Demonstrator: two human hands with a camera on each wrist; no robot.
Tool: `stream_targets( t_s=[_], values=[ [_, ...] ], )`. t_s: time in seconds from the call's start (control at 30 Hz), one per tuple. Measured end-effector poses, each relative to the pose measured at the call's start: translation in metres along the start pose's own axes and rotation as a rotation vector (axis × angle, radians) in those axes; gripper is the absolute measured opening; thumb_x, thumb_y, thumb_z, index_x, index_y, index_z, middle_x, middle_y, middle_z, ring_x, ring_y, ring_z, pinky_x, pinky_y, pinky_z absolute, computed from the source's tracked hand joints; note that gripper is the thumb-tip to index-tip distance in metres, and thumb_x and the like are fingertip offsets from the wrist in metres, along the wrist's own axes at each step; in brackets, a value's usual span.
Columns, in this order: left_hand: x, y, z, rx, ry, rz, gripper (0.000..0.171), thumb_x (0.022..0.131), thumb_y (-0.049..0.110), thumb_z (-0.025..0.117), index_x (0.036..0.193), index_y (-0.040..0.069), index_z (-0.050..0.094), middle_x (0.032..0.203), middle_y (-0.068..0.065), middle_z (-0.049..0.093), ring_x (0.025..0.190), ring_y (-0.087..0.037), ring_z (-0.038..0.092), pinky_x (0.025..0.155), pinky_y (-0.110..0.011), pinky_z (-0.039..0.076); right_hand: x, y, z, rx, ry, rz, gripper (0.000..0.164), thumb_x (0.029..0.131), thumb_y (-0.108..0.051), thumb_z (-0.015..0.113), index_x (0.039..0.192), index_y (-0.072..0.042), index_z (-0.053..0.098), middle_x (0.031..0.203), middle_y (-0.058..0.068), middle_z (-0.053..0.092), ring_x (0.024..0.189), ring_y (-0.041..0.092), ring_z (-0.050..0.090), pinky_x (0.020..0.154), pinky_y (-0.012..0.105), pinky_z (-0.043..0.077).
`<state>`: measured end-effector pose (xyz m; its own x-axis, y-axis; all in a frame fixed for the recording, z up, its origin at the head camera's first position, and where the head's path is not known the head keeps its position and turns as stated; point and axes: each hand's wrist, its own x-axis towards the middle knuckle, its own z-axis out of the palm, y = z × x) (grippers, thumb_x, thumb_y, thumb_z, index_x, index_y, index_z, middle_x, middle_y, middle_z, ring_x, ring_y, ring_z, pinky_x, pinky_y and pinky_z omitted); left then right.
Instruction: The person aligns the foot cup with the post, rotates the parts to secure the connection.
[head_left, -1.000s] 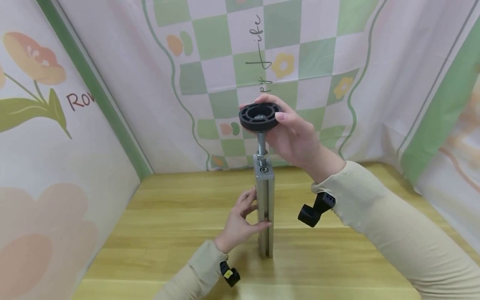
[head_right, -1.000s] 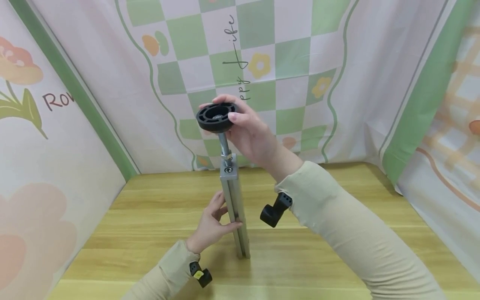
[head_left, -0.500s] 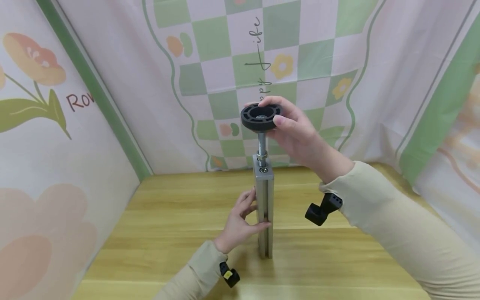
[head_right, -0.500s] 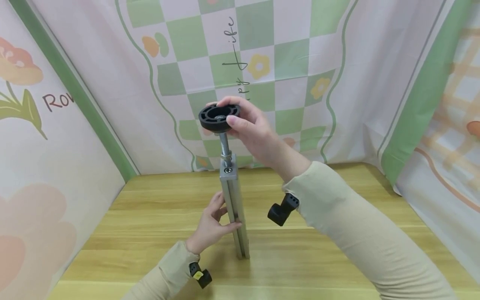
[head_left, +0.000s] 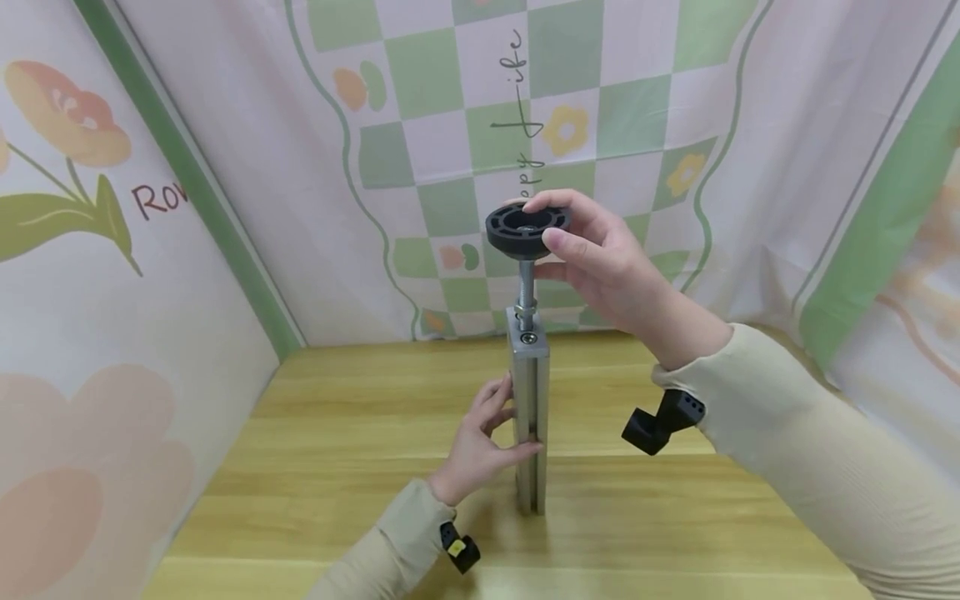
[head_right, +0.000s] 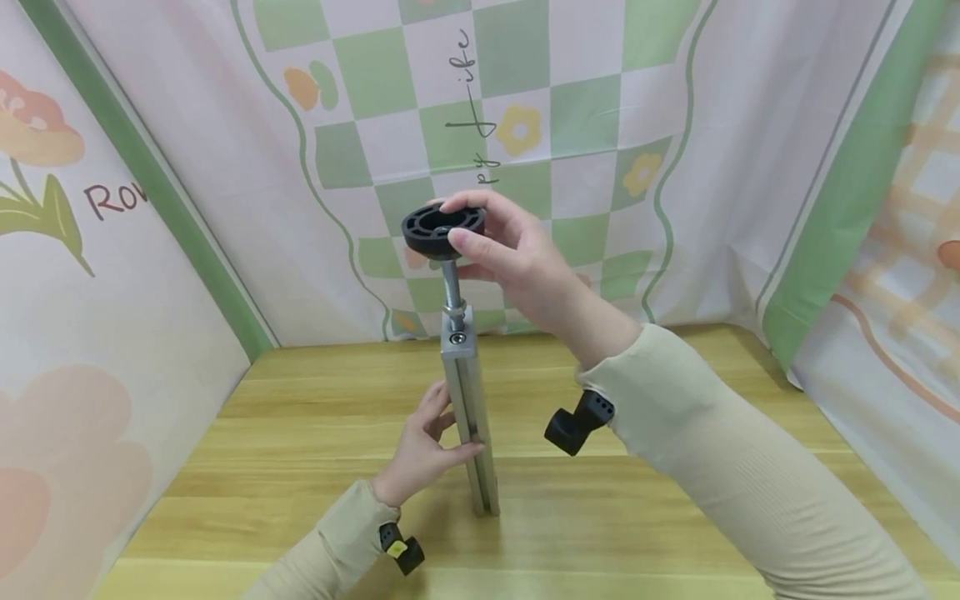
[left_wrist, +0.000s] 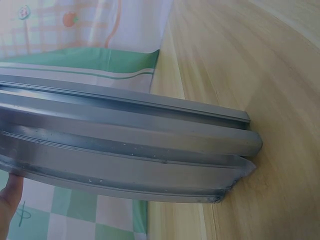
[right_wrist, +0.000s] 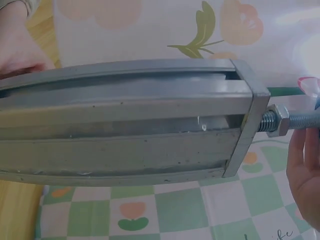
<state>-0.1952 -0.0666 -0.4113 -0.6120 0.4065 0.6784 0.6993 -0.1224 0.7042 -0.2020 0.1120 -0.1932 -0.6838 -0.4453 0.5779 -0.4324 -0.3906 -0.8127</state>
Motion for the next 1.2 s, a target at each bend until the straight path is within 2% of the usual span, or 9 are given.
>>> stream_targets(
  t_s=[0.17,0.33,0.43,0.67,0.77,0.83,0.93,1.07,1.2],
  values=[
    [0.000,-0.001,0.000,0.002,-0.002,0.008,0.109,0.071,-0.014,0.073,0.146,0.044,0.021,0.135,-0.025,0.034,0.123,-0.009,0.040,0.096,-0.040,0.048,-0.003,-0.004,0.009,-0.111,0.118,0.037,0.024,0.091,-0.003,0.045,0.104,-0.018,0.059,0.135,0.012,0.049,0.110,0.023,0.055,0.083,0.030,0.052],
    [-0.001,-0.001,0.000,-0.005,0.003,0.009,0.108,0.071,-0.014,0.073,0.146,0.044,0.021,0.135,-0.027,0.033,0.123,-0.007,0.040,0.095,-0.043,0.048,-0.005,-0.005,0.017,-0.266,0.217,0.032,0.022,0.090,-0.002,0.050,0.104,-0.017,0.059,0.133,0.008,0.052,0.102,0.019,0.060,0.080,0.027,0.054],
    [-0.002,0.000,0.001,-0.011,0.005,0.001,0.108,0.071,-0.015,0.072,0.146,0.045,0.022,0.135,-0.027,0.033,0.123,-0.007,0.040,0.096,-0.042,0.048,-0.006,-0.003,0.021,-0.342,0.249,-0.004,0.022,0.089,0.000,0.054,0.105,-0.015,0.059,0.130,0.008,0.054,0.094,0.017,0.063,0.077,0.025,0.054],
    [-0.001,0.001,0.001,-0.006,0.010,-0.020,0.108,0.071,-0.014,0.073,0.145,0.047,0.023,0.136,-0.026,0.033,0.124,-0.007,0.040,0.097,-0.041,0.048,-0.006,0.001,0.026,-0.416,0.276,-0.089,0.023,0.085,0.004,0.060,0.101,-0.013,0.061,0.126,0.009,0.056,0.085,0.019,0.065,0.072,0.021,0.054],
    [-0.001,0.002,0.001,0.001,0.013,-0.014,0.109,0.070,-0.014,0.073,0.145,0.047,0.022,0.136,-0.025,0.034,0.123,-0.008,0.040,0.096,-0.041,0.048,-0.005,0.003,0.027,-0.446,0.297,-0.130,0.020,0.083,0.005,0.063,0.101,-0.003,0.060,0.124,0.010,0.057,0.079,0.016,0.065,0.069,0.019,0.053],
    [-0.001,0.002,0.001,0.007,0.014,-0.012,0.109,0.070,-0.014,0.074,0.145,0.047,0.022,0.135,-0.025,0.035,0.123,-0.008,0.040,0.096,-0.041,0.049,-0.005,0.004,0.029,-0.463,0.318,-0.168,0.023,0.080,0.008,0.066,0.102,0.005,0.058,0.122,0.010,0.059,0.076,0.014,0.066,0.066,0.018,0.052],
    [-0.001,0.002,0.001,0.014,0.013,-0.010,0.109,0.070,-0.014,0.074,0.145,0.046,0.022,0.135,-0.025,0.035,0.122,-0.008,0.040,0.095,-0.040,0.049,-0.005,0.006,0.031,-0.493,0.355,-0.235,0.030,0.075,0.012,0.069,0.102,0.012,0.055,0.118,0.010,0.061,0.071,0.012,0.066,0.063,0.018,0.052],
    [-0.001,0.000,0.001,0.013,0.009,-0.007,0.109,0.070,-0.014,0.074,0.146,0.044,0.022,0.135,-0.025,0.036,0.123,-0.007,0.041,0.095,-0.039,0.049,-0.005,0.007,0.033,-0.553,0.387,-0.295,0.033,0.070,0.014,0.074,0.099,0.012,0.057,0.115,0.010,0.061,0.066,0.010,0.064,0.063,0.019,0.053],
    [-0.001,0.000,0.001,0.007,0.004,-0.001,0.108,0.070,-0.015,0.073,0.147,0.042,0.023,0.134,-0.024,0.036,0.123,-0.007,0.041,0.096,-0.038,0.049,-0.006,0.008,0.034,-0.611,0.409,-0.297,0.034,0.071,0.011,0.075,0.099,0.009,0.057,0.112,0.001,0.059,0.068,0.009,0.062,0.064,0.018,0.052]
  ],
)
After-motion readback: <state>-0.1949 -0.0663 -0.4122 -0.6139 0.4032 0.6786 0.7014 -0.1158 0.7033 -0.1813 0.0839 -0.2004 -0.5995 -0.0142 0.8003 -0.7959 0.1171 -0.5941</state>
